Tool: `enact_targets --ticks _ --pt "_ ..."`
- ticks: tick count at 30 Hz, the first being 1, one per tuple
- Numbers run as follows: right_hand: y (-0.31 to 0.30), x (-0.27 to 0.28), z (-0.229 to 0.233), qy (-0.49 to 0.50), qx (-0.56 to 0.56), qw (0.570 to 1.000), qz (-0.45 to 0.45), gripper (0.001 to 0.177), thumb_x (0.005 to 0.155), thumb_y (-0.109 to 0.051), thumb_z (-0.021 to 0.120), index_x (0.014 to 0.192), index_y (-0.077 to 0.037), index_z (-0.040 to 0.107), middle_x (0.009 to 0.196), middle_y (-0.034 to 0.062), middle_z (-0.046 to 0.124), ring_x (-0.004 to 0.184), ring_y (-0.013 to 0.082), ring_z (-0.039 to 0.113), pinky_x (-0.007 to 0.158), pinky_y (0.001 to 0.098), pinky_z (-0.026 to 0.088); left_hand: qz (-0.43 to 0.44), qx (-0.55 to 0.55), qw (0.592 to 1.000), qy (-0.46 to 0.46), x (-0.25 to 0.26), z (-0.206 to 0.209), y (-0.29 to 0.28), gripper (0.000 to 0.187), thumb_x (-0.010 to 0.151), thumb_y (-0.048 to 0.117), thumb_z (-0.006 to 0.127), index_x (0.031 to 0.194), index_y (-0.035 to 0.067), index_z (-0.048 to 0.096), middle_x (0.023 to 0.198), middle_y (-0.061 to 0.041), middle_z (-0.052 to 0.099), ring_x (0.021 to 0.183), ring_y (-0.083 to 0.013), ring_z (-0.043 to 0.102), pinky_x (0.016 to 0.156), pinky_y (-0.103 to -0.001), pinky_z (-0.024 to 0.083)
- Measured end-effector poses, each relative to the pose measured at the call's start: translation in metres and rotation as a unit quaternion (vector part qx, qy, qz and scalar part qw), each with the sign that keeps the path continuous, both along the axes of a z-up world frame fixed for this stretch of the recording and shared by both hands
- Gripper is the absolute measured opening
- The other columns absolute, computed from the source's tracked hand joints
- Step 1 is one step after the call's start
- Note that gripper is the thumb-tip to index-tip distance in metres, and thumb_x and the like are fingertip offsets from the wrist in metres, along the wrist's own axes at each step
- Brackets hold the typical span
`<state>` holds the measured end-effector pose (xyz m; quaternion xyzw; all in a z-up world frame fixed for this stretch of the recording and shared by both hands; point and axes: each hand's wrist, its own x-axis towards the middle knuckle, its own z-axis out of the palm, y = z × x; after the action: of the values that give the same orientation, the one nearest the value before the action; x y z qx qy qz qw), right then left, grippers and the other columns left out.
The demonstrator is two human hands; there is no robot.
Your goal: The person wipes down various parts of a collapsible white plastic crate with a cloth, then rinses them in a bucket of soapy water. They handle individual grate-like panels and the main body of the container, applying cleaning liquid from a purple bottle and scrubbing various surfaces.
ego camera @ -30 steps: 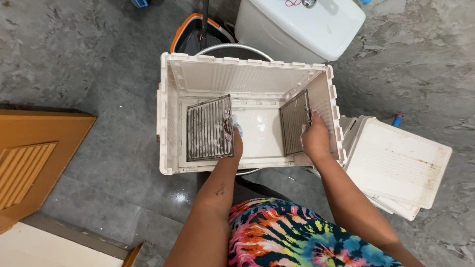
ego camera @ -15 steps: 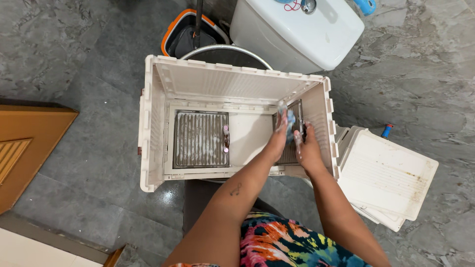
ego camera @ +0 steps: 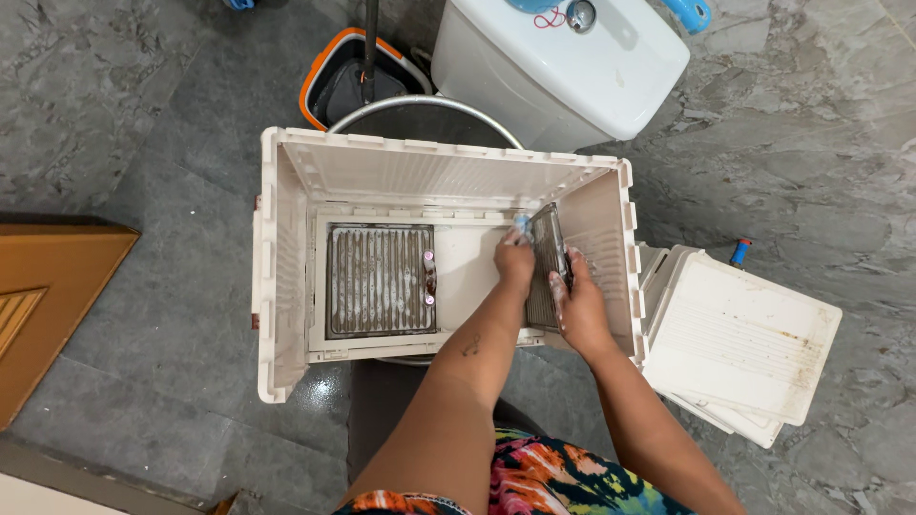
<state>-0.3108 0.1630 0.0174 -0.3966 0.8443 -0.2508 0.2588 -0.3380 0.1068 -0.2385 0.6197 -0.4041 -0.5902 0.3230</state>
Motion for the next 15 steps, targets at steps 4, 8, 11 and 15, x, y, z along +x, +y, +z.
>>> enact_targets --ticks 4,8,11,15 --pt "0.003 0.000 0.000 -0.053 0.057 0.993 -0.083 0.049 0.103 -0.014 0.056 0.150 -0.004 0.044 0.105 0.0241 0.069 0.088 0.0319 0.062 0.082 0.0363 0.052 0.040 0.123 0.977 0.168 0.013 0.071 -0.005 0.032 0.090 0.007 0.062 0.121 0.001 0.067 0.122 -0.015 0.071 0.112 -0.0283 0.067 0.099 -0.035 0.049" --pt "0.012 -0.016 -0.016 -0.018 -0.074 0.997 -0.027 0.043 0.104 -0.011 0.055 0.144 0.003 0.045 0.119 0.0210 0.068 0.107 0.0235 0.065 0.095 0.0326 0.050 -0.083 0.087 0.973 0.198 0.050 0.119 0.044 0.032 0.102 0.008 0.053 0.133 -0.001 0.056 0.133 -0.018 0.063 0.126 -0.0278 0.060 0.105 -0.035 0.046" --pt "0.011 -0.020 -0.026 0.015 -0.079 0.996 -0.027 0.041 0.104 -0.011 0.056 0.142 0.004 0.047 0.123 0.0236 0.067 0.111 0.0270 0.065 0.098 0.0345 0.049 -0.119 0.071 0.952 0.272 0.084 0.119 0.100 0.043 0.097 0.003 0.046 0.140 0.003 0.045 0.141 -0.018 0.054 0.135 -0.0273 0.051 0.110 -0.034 0.041" --pt "0.014 -0.017 -0.028 0.025 -0.030 0.997 -0.060 0.044 0.104 -0.014 0.055 0.143 0.003 0.046 0.122 0.0247 0.068 0.111 0.0301 0.068 0.097 0.0356 0.051 -0.181 -0.108 0.963 0.171 0.080 0.077 0.124 0.052 0.095 -0.004 0.041 0.147 -0.006 0.045 0.150 -0.025 0.045 0.142 -0.0357 0.039 0.116 -0.040 0.030"
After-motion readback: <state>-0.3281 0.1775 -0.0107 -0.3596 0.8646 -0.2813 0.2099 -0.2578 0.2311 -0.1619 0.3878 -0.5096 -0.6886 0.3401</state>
